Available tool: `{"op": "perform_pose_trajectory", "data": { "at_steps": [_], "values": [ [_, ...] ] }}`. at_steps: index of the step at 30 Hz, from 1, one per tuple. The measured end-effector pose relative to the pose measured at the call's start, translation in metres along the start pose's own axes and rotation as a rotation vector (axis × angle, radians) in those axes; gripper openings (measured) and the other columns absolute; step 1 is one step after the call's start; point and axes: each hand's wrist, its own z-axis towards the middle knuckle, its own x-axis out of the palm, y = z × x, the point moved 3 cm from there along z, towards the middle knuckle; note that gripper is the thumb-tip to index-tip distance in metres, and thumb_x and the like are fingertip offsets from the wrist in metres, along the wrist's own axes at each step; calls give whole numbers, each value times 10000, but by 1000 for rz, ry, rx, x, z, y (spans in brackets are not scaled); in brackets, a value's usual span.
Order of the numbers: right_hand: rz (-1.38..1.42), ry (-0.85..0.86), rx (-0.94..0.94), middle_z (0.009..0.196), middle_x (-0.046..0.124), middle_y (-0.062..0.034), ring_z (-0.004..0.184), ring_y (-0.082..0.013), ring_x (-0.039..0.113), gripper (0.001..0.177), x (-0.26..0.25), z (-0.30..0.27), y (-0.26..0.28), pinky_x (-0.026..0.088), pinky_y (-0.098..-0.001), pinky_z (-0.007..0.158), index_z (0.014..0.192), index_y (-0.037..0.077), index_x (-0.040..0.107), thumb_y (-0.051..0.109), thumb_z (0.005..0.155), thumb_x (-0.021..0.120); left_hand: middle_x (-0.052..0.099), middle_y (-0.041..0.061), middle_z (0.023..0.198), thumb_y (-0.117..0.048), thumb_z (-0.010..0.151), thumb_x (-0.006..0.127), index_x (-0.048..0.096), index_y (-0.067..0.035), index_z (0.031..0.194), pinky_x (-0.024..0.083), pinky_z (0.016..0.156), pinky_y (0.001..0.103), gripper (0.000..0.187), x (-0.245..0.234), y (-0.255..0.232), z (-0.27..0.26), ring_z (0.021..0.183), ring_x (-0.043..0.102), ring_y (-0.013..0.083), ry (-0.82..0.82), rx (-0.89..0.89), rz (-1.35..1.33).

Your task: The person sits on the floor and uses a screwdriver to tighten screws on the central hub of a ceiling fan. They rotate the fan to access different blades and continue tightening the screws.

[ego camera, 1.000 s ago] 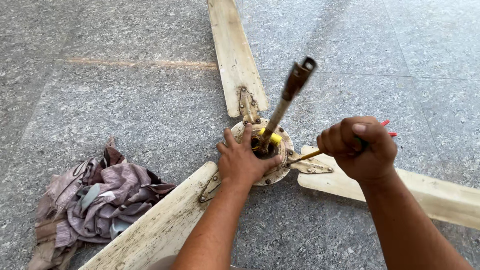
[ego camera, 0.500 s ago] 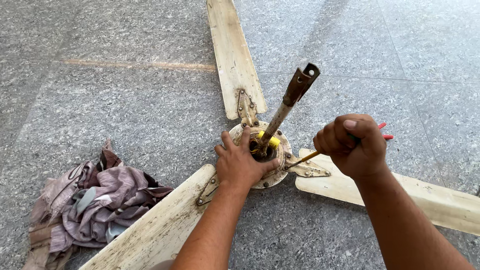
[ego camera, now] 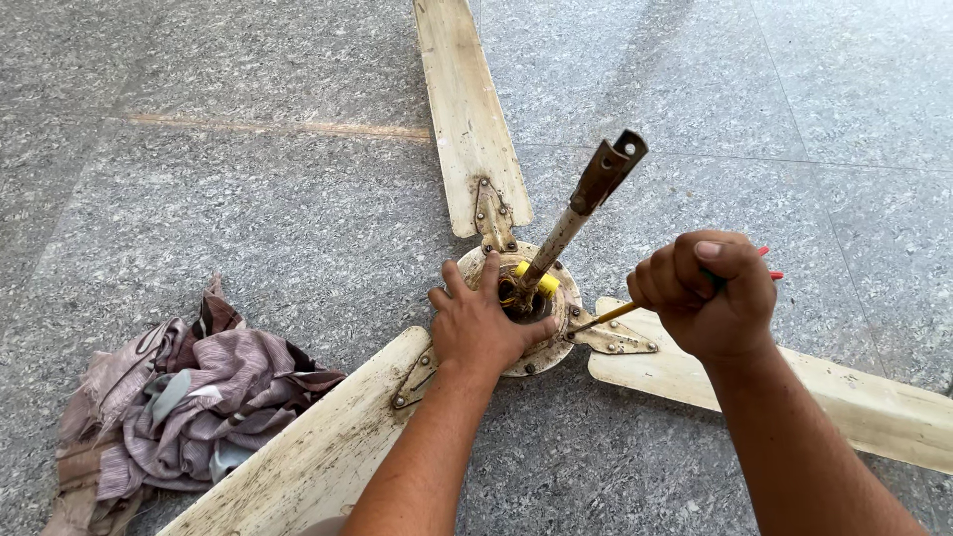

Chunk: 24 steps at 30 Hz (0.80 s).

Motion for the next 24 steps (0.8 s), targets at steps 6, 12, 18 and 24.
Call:
{"op": "perform_pose_trajectory", "data": {
  "at_steps": [6,12,18,24],
  "values": [
    [-19,6,-6,495,309,-13,482,-158,218,431,0,-4,-1,250,-379,514,599,146,325,287,979,473,55,260,1676,-957,583,657,69,-376,1649,647,836,411,1349,-3,-1,-2,1465,246,542,-2,-1,-14],
    [33,-11,-30,470,291,-10,504,-163,216,429,1,-10,2,250,-385,537,622,136,314,297,989,468,57,257,1672,-951,583,682,81,-372,1650,613,895,450,1354,-3,0,0,1461,243,538,4,-7,-28],
    [32,-18,-52,465,293,-6,498,-156,218,427,2,-11,3,242,-379,523,623,136,316,297,990,463,82,262,1661,-935,573,712,116,-373,1642,586,950,480,1346,-1,0,1,1469,239,527,-5,-7,-44],
    [-33,23,-36,499,315,-28,482,-163,228,429,7,-9,-5,243,-387,514,614,136,339,302,987,472,72,266,1660,-944,597,691,81,-373,1652,592,940,466,1345,-4,-2,-2,1457,259,527,6,-2,6]
  ]
}}
